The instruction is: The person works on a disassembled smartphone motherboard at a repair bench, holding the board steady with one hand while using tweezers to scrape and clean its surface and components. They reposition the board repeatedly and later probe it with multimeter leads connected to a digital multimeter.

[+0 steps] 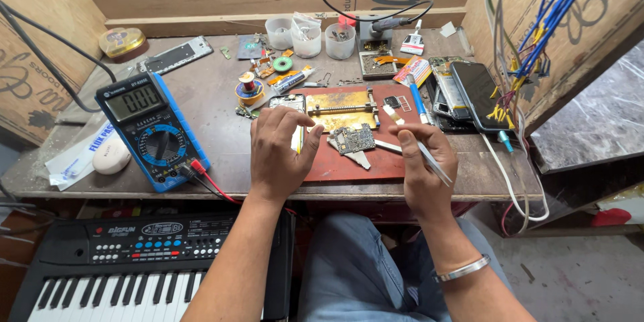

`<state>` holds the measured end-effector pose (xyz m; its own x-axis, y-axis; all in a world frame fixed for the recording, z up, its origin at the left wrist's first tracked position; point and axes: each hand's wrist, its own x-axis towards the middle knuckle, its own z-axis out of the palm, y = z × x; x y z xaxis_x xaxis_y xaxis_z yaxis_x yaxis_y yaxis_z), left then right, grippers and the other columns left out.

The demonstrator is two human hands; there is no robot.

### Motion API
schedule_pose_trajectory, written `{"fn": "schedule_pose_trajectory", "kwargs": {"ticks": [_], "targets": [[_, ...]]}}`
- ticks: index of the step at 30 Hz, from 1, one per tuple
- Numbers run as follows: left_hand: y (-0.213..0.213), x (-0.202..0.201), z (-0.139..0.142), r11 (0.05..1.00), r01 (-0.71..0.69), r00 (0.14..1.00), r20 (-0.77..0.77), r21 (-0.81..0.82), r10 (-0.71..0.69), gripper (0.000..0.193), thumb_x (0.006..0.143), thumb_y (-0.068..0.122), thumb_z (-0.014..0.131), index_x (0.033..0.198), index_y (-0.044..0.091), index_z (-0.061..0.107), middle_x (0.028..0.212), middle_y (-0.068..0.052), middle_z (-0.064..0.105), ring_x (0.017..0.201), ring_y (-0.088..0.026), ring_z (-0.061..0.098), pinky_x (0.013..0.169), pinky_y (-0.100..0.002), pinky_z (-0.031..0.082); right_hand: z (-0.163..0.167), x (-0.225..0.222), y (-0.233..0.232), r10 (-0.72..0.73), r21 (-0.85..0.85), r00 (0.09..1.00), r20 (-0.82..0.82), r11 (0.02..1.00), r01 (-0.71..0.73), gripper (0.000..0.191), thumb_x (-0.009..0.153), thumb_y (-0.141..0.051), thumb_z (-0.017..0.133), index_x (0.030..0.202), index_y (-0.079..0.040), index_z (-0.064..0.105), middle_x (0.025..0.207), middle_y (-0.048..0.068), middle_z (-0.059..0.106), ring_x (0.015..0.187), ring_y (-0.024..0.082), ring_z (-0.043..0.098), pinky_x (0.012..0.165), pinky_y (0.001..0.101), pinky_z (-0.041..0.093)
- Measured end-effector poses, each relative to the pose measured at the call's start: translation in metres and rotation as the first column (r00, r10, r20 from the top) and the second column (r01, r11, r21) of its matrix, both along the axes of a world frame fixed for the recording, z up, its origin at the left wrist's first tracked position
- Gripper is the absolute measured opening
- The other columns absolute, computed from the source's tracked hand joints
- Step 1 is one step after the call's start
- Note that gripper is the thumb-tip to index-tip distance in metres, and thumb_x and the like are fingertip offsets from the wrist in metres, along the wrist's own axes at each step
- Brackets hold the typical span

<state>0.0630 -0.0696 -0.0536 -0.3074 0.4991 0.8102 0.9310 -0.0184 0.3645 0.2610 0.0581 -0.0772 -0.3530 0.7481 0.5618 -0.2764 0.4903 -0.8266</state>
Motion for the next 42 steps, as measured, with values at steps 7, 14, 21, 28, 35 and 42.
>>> {"fn": "schedule_pose_trajectory", "kwargs": {"ticks": [7, 14, 21, 28, 35, 42], "targets": [[-0.003, 0.002, 0.005, 0.999, 0.032, 0.998, -0.053, 0.000, -0.032, 0.015, 0.091, 0.021, 0.078, 0.092, 0.011, 0.067, 0.102, -0.006, 0.067, 0.106, -0.028, 0.060, 0.095, -0.043, 0.042, 0.001, 0.002, 0.000, 0.091, -0.112, 0.994, -0.060, 0.989, -0.098, 0.023, 0.107, -0.013, 0.056, 0.124, 0.002, 0.061, 0.108, 0.011, 0.073, 0.103, 0.015, 0.069, 0.100, 0.0307, 0.055], [0.003, 0.018, 0.014, 0.971, 0.191, 0.981, -0.011, -0.144, -0.195, 0.018, 0.090, 0.018, 0.078, 0.103, 0.011, 0.067, 0.106, -0.006, 0.067, 0.108, -0.028, 0.063, 0.097, -0.044, 0.048, 0.005, 0.009, 0.003, 0.142, -0.202, 0.981, -0.130, 0.965, -0.167, 0.028, 0.107, -0.011, 0.054, 0.131, 0.004, 0.058, 0.116, 0.013, 0.067, 0.109, 0.021, 0.070, 0.103, 0.0373, 0.057], [0.016, 0.042, 0.020, 0.952, 0.273, 0.960, 0.109, -0.140, -0.259, 0.044, 0.089, 0.013, 0.073, 0.128, 0.008, 0.055, 0.120, -0.012, 0.063, 0.118, -0.034, 0.060, 0.106, -0.047, 0.047, 0.009, 0.017, -0.002, 0.050, 0.000, 0.997, 0.064, 0.999, -0.050, 0.020, 0.104, -0.001, 0.063, 0.122, 0.003, 0.055, 0.118, 0.017, 0.071, 0.110, 0.021, 0.072, 0.103, 0.0339, 0.058], [0.000, 0.050, 0.003, 0.963, 0.265, 0.964, 0.036, -0.041, -0.264, 0.039, 0.095, 0.012, 0.075, 0.128, 0.016, 0.055, 0.126, -0.004, 0.062, 0.125, -0.027, 0.060, 0.122, -0.051, 0.043, 0.003, 0.015, -0.003, 0.082, -0.013, 0.991, 0.102, 0.997, -0.081, 0.015, 0.104, 0.002, 0.066, 0.116, 0.004, 0.058, 0.113, 0.019, 0.072, 0.107, 0.020, 0.073, 0.100, 0.0303, 0.058], [-0.017, 0.056, -0.007, 0.955, 0.295, 0.947, 0.140, -0.023, -0.289, 0.037, 0.095, 0.015, 0.078, 0.125, 0.017, 0.058, 0.123, -0.002, 0.064, 0.121, -0.025, 0.063, 0.121, -0.053, 0.045, 0.001, 0.016, -0.005, 0.052, -0.028, 0.991, 0.120, 0.998, -0.049, 0.014, 0.105, 0.002, 0.066, 0.116, 0.004, 0.058, 0.111, 0.019, 0.072, 0.107, 0.020, 0.074, 0.100, 0.0300, 0.059], [-0.031, 0.069, -0.012, 0.973, 0.231, 0.960, 0.158, 0.018, -0.231, 0.030, 0.095, 0.018, 0.078, 0.119, 0.016, 0.061, 0.116, -0.002, 0.066, 0.117, -0.025, 0.064, 0.117, -0.054, 0.048, 0.005, 0.015, -0.003, 0.075, -0.034, 0.987, 0.144, 0.997, -0.071, 0.018, 0.103, 0.001, 0.066, 0.118, 0.004, 0.058, 0.115, 0.019, 0.072, 0.111, 0.020, 0.073, 0.102, 0.0311, 0.059]]}}
